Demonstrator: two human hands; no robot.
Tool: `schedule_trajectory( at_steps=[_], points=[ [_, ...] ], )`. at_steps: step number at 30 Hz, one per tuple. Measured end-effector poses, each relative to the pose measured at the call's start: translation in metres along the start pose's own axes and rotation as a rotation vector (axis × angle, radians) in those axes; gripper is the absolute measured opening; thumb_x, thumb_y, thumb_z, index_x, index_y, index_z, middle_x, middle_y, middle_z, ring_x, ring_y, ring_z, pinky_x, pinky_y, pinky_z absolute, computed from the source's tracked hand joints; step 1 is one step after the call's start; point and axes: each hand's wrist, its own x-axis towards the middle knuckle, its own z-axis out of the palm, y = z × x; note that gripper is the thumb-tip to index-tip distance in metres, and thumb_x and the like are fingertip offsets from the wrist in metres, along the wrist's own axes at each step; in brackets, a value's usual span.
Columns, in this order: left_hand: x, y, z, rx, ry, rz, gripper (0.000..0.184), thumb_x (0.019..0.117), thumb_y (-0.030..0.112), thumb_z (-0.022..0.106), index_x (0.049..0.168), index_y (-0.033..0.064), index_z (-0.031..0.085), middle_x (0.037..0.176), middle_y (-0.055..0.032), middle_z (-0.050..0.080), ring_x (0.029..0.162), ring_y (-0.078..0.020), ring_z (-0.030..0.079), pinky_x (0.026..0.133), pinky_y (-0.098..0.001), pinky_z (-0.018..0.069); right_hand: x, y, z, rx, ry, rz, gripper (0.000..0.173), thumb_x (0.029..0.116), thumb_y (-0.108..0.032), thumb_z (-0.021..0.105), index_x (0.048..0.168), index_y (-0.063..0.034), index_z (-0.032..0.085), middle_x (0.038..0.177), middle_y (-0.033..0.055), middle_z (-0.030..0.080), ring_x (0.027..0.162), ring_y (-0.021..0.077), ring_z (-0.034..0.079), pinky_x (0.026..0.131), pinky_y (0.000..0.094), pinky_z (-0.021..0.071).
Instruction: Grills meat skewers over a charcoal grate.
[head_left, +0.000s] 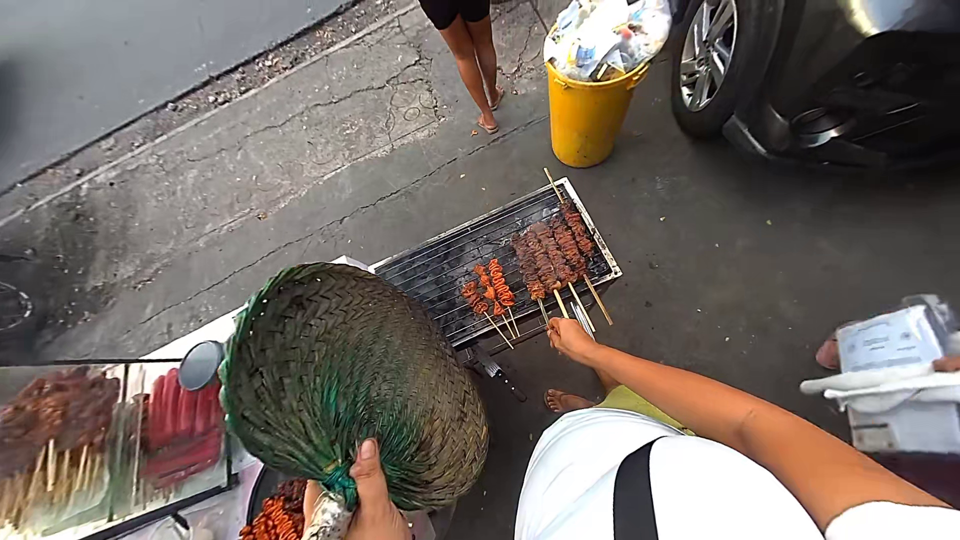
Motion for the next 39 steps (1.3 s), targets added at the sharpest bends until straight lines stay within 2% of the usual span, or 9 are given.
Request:
schedule_trajectory(
  at_steps=[8, 11, 14, 17, 19, 24, 29, 34, 39],
  points=[
    [0.018, 0.041, -0.002, 0.59, -0.929, 0.382, 0.049, 0.086, 0.018, 0.071, 0.131, -0.0008, 0.065, 0.117, -0.0177, 0.073, 0.099, -0.0298, 0.074, 0.084, -0.0534, 0.0606, -0.137, -0.058, -0.102, 0.068, 0.492, -0.664, 0.069, 0.0888, -0.046, 0.075, 0.14, -0.003, 0.06, 0.14, 0.018, 0.06, 0.128, 0.0281, 0.058, 0.103, 0.0464, 0.0512],
    [-0.013, 0.068, 0.06, 0.707, -1.109, 0.588, 0.021, 0.087, 0.004, 0.071, 0.107, 0.0007, 0.073, 0.089, -0.016, 0.074, 0.069, -0.0346, 0.073, 0.056, -0.0539, 0.0586, -0.2, -0.081, -0.116, -0.128, 0.255, -0.816, 0.106, 0.076, -0.061, 0.081, 0.155, -0.0024, 0.041, 0.148, 0.0154, 0.055, 0.137, 0.026, 0.052, 0.112, 0.0472, 0.0465],
    [-0.051, 0.084, 0.112, 0.598, -1.122, 0.822, 0.001, 0.0842, -0.001, 0.071, 0.085, -0.002, 0.072, 0.073, -0.0149, 0.069, 0.062, -0.0305, 0.071, 0.049, -0.0439, 0.0556, -0.202, -0.077, -0.096, -0.339, -0.026, -0.654, 0.095, 0.0836, -0.035, 0.081, 0.161, -0.0105, 0.031, 0.118, 0.0147, 0.072, 0.103, 0.0325, 0.071, 0.087, 0.058, 0.0563],
    [-0.065, 0.083, 0.137, 0.399, -0.863, 1.095, 0.014, 0.0929, 0.005, 0.065, 0.103, 0.0075, 0.075, 0.105, -0.0093, 0.076, 0.107, -0.0286, 0.073, 0.083, -0.0478, 0.0598, -0.205, -0.043, -0.121, -0.242, 0.114, -0.627, 0.036, 0.0892, -0.025, 0.073, 0.122, -0.0104, 0.072, 0.098, 0.0054, 0.076, 0.089, 0.0146, 0.073, 0.083, 0.0419, 0.0588],
    [-0.058, 0.078, 0.14, 0.162, -0.702, 1.107, 0.025, 0.104, 0.016, 0.058, 0.127, 0.0174, 0.068, 0.141, -0.0049, 0.064, 0.14, -0.0264, 0.052, 0.117, -0.0577, 0.0348, -0.227, -0.013, -0.166, -0.192, 0.384, -0.513, 0.032, 0.0909, -0.03, 0.074, 0.113, -0.0072, 0.074, 0.102, -0.0022, 0.076, 0.096, -0.0022, 0.069, 0.09, 0.0234, 0.0588],
    [-0.059, -0.01, 0.171, 0.13, -0.649, 0.465, 0.021, 0.1006, 0.017, 0.062, 0.111, 0.0072, 0.077, 0.113, -0.0113, 0.075, 0.103, -0.023, 0.073, 0.092, -0.0397, 0.0596, -0.239, 0.038, -0.241, -0.212, 1.124, 0.028, 0.071, 0.0998, -0.047, 0.062, 0.143, 0.0085, 0.052, 0.138, 0.0318, 0.058, 0.13, 0.0401, 0.058, 0.113, 0.0561, 0.0402],
    [-0.082, -0.062, 0.237, 0.509, -1.045, -0.094, 0.037, 0.1044, 0.017, 0.056, 0.137, -0.0001, 0.063, 0.131, -0.0219, 0.066, 0.114, -0.0366, 0.068, 0.101, -0.052, 0.0526, -0.198, 0.042, -0.26, -0.172, 0.752, -0.32, 0.05, 0.0932, -0.031, 0.068, 0.12, 0.0111, 0.065, 0.112, 0.0212, 0.07, 0.103, 0.013, 0.067, 0.097, 0.0311, 0.052],
    [-0.092, -0.075, 0.282, 0.816, -1.063, -0.368, 0.039, 0.1081, 0.025, 0.049, 0.13, -0.0034, 0.063, 0.125, -0.0262, 0.067, 0.122, -0.0409, 0.064, 0.101, -0.0564, 0.0507, -0.151, 0.07, -0.315, -0.123, 0.989, -0.202, 0.051, 0.0941, -0.019, 0.07, 0.134, 0.0121, 0.06, 0.13, 0.0326, 0.063, 0.124, 0.0366, 0.061, 0.111, 0.0466, 0.0437],
    [-0.1, -0.09, 0.301, 0.802, -0.966, -0.522, 0.035, 0.1083, 0.022, 0.048, 0.121, -0.0024, 0.068, 0.123, -0.0251, 0.069, 0.12, -0.0394, 0.065, 0.102, -0.0561, 0.0508, -0.129, 0.1, -0.341, 0.154, 0.677, -0.312, 0.045, 0.0821, -0.014, 0.072, 0.12, 0.0085, 0.06, 0.109, 0.0089, 0.067, 0.101, 0.0017, 0.064, 0.093, 0.0198, 0.0525]
  ],
)
